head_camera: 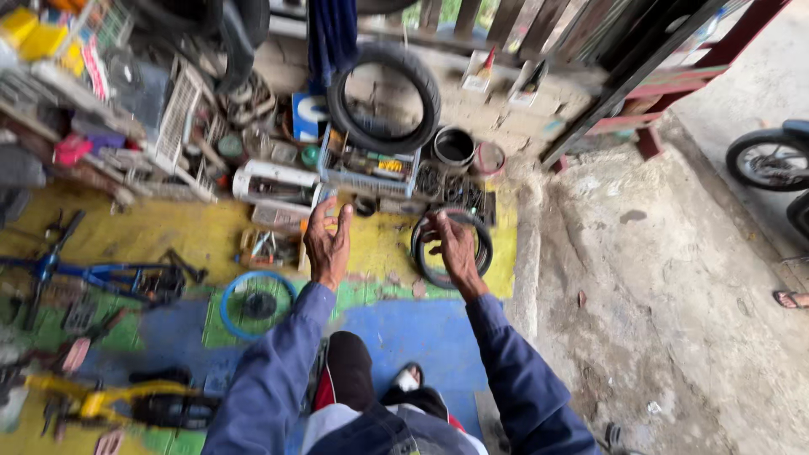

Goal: The person adjusts the chain and rear wheel of a yellow bicycle using a wrench, then walks to a scooter and pours liquid from a green bottle into the fuel tank using a funnel. The person receives cash and places it into a container.

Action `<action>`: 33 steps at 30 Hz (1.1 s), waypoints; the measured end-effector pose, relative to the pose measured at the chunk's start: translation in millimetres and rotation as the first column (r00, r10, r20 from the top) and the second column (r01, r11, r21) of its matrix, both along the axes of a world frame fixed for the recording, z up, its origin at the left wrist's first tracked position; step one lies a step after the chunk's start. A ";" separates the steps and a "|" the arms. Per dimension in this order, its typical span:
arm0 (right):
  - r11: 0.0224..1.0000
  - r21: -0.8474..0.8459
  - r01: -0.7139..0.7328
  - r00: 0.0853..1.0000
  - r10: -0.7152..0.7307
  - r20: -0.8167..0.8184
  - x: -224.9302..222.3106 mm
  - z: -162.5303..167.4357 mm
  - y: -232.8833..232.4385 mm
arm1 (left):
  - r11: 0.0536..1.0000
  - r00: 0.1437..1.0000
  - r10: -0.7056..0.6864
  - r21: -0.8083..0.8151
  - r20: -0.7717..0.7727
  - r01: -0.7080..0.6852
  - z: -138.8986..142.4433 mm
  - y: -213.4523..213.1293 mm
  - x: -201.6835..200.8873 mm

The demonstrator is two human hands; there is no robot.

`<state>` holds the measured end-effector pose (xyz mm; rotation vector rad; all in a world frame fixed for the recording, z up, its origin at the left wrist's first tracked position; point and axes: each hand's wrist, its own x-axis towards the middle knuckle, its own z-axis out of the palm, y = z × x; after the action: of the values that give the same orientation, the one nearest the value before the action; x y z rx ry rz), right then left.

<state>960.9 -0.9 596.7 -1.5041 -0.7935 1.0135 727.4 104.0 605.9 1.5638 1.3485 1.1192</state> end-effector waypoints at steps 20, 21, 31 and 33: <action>0.912 0.380 0.157 0.961 -0.229 0.152 179.0 150.6 332.9 | 0.938 0.965 -0.258 0.249 0.041 0.240 115.2 345.3 185.6; 0.904 0.372 0.208 0.978 -0.185 -0.097 192.4 161.5 361.1 | 0.933 0.964 -0.264 0.258 0.012 0.252 133.8 368.5 198.8; 0.687 0.374 0.624 0.745 -0.378 -0.549 301.1 218.8 528.6 | 0.500 0.887 -0.349 0.742 -0.300 0.448 245.5 502.8 335.7; 0.646 0.518 0.561 0.798 -0.255 -0.547 314.0 213.1 542.8 | 0.463 0.881 -0.305 0.752 -0.362 0.469 250.7 514.2 359.2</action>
<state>1274.9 541.9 809.9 -0.7313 -0.3723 0.5637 1086.6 618.2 856.6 2.5525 0.4161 1.4180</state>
